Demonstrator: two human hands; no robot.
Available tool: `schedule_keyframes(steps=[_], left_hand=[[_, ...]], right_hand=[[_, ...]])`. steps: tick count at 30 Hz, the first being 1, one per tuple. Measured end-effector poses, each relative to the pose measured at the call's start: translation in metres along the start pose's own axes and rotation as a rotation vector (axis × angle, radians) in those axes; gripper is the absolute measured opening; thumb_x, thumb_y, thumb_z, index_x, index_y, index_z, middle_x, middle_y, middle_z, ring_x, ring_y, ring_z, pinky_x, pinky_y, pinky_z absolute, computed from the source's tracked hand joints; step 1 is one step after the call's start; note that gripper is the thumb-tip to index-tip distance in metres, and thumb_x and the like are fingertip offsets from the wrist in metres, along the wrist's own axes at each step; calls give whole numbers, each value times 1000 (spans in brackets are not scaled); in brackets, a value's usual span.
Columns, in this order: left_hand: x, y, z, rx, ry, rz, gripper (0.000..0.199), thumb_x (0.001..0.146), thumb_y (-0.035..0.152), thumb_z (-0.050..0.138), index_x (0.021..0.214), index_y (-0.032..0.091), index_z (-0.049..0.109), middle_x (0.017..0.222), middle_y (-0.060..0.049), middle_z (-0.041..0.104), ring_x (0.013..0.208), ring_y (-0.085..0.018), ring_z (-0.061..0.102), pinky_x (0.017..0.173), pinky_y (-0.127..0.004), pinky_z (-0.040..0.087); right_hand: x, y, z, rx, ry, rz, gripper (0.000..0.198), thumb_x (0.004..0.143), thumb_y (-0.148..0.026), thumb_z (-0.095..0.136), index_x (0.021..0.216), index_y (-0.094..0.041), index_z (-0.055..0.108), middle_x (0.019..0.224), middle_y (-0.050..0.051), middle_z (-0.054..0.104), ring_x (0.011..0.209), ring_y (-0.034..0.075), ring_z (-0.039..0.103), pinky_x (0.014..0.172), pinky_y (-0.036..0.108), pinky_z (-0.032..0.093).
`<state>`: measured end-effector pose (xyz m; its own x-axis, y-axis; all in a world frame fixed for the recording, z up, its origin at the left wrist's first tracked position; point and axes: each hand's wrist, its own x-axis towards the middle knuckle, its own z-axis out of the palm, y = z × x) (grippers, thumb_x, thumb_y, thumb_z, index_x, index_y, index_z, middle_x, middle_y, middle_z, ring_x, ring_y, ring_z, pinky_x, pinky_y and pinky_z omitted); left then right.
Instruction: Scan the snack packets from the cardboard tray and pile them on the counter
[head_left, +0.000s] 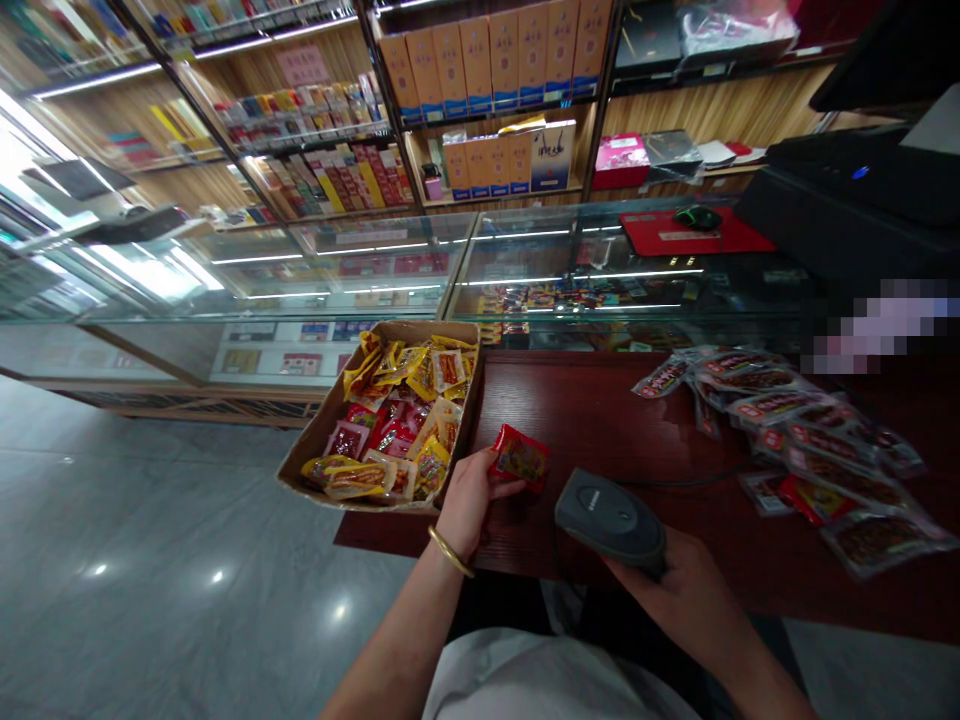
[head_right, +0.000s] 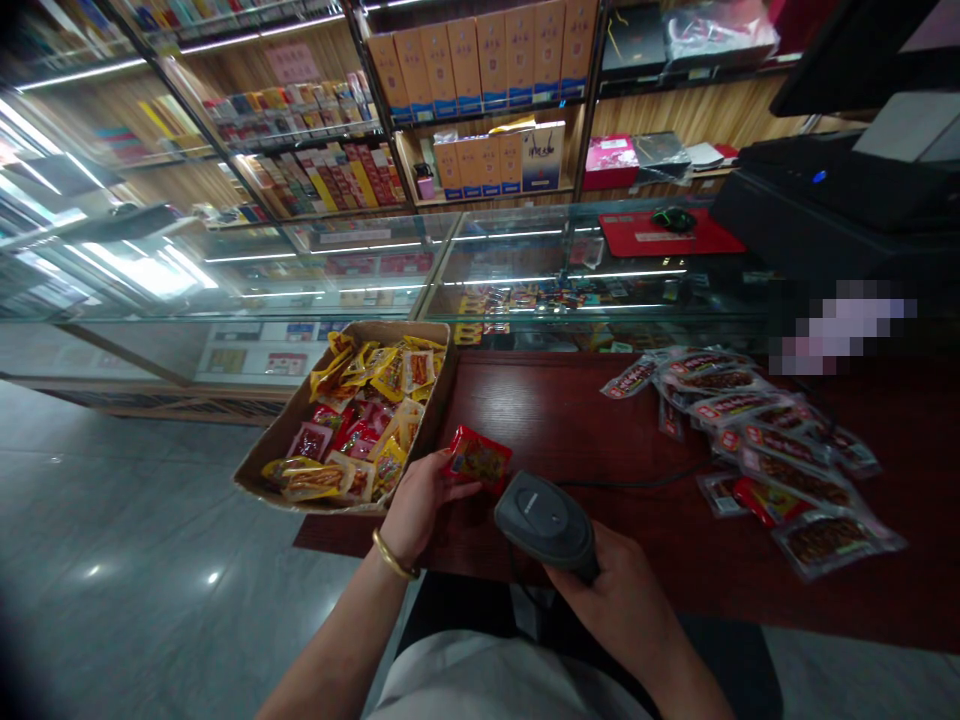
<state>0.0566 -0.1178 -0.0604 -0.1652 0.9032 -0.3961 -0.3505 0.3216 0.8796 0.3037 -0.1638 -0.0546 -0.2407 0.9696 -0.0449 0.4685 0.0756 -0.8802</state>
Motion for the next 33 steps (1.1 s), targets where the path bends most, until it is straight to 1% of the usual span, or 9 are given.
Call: schedule_keyframes(steps=[7,11,15,18,22,25,27,29,33], left_hand=[[0,6,9,-108,-28,-82,28,81,36,66,89,11,76,93,-14,77,81,-23,73,70,-34,63],[21,3,33,-234,-62,-142,22,85,31,64,94,14,74,96,-11,76,75,-17,70,56,-22,54],[52,1,97,-342,-152,-112,15,89,23,62,94,14,72,99,-9,75,80,-14,70,73,-25,59],[76,4,165,-343,-315,-143,17,93,17,58,102,14,71,108,-11,75,82,-13,71,84,-27,59],[100,14,253,-323,-468,-324,23,99,13,47,109,10,67,114,-15,72,87,-12,71,90,-25,58],[108,20,289,-239,-513,-416,24,99,16,46,109,7,65,117,-20,69,95,-18,72,90,-31,60],[106,20,289,-195,-488,-422,20,97,16,50,110,9,64,122,-20,67,102,-19,71,93,-32,59],[97,18,266,-188,-445,-373,19,92,14,59,110,11,65,126,-18,66,106,-20,70,98,-33,57],[52,24,171,-206,-372,-142,25,84,18,70,109,15,71,127,-16,69,106,-22,70,99,-37,55]], right_hand=[[-2,-1,-3,27,43,8,30,85,-35,70,109,-22,83,108,9,84,101,33,79,94,42,60],[-6,0,-11,58,128,20,24,83,-39,71,93,-21,84,85,7,85,82,30,80,82,37,63],[-17,4,-18,97,309,88,26,81,-45,72,69,-23,79,56,2,74,58,25,73,65,31,61],[-27,13,-21,149,408,139,28,79,-47,73,68,-22,77,56,2,73,52,22,68,55,28,56],[-37,33,-27,178,479,187,29,77,-49,76,70,-21,78,58,4,75,51,22,68,52,29,55],[-42,42,-32,184,518,223,30,74,-50,79,68,-21,78,58,4,76,51,23,69,51,29,56],[-43,43,-33,177,533,242,29,73,-50,79,66,-21,78,58,5,76,50,23,68,50,29,56],[-43,40,-33,177,531,249,29,74,-49,78,67,-21,79,59,5,76,51,23,69,50,29,56],[-34,38,-30,144,439,266,29,74,-50,75,65,-23,80,60,5,78,54,24,73,53,27,58]])
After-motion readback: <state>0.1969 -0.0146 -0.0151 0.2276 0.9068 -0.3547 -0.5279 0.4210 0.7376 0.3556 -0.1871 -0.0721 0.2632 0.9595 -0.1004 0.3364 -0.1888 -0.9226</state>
